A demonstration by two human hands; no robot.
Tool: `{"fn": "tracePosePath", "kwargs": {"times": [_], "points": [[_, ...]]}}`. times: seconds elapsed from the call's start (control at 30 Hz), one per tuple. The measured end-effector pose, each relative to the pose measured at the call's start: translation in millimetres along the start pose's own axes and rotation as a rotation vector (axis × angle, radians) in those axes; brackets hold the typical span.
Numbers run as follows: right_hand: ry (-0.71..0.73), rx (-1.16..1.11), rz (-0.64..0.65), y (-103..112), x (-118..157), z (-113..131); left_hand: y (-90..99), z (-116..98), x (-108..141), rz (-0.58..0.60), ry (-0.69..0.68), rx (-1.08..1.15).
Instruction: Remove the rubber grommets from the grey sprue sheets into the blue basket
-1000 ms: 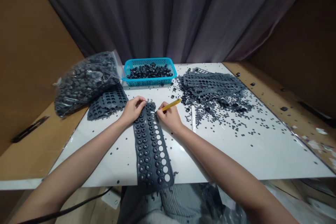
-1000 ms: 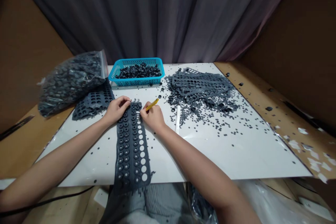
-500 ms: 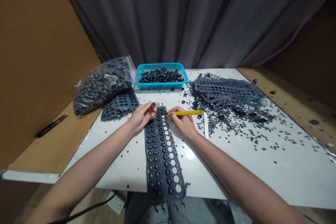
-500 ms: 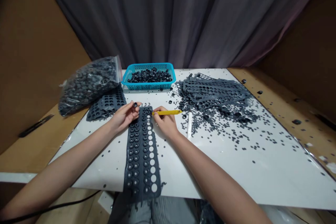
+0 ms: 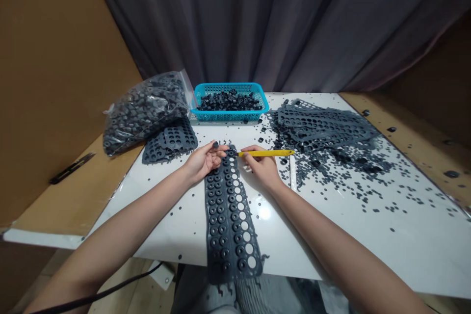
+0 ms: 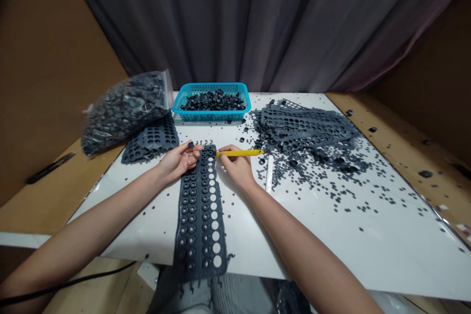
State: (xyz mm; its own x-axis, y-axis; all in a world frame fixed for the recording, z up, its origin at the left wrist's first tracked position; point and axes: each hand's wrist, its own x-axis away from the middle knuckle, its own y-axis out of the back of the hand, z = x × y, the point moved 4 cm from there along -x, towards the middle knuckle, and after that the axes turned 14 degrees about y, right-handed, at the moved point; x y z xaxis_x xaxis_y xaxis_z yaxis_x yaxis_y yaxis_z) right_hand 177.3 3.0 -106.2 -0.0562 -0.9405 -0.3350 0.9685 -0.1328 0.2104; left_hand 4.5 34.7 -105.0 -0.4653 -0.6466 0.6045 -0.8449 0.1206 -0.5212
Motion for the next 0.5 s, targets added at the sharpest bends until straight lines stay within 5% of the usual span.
{"fn": "tracePosePath", "kwargs": {"times": [0.2, 0.4, 0.5], "points": [[-0.031, -0.293, -0.080, 5.9, 0.3, 7.2, -5.1, 3.1, 1.9, 0.023, -0.019, -0.078], [0.352, -0.174, 0.079, 5.4, 10.4, 56.5, -22.8, 11.6, 18.0, -0.084, 0.024, -0.195], [0.419, -0.184, 0.174, -0.2, 17.4, 65.9, -31.3, 18.6, 27.0, -0.107, 0.111, -0.169]]}}
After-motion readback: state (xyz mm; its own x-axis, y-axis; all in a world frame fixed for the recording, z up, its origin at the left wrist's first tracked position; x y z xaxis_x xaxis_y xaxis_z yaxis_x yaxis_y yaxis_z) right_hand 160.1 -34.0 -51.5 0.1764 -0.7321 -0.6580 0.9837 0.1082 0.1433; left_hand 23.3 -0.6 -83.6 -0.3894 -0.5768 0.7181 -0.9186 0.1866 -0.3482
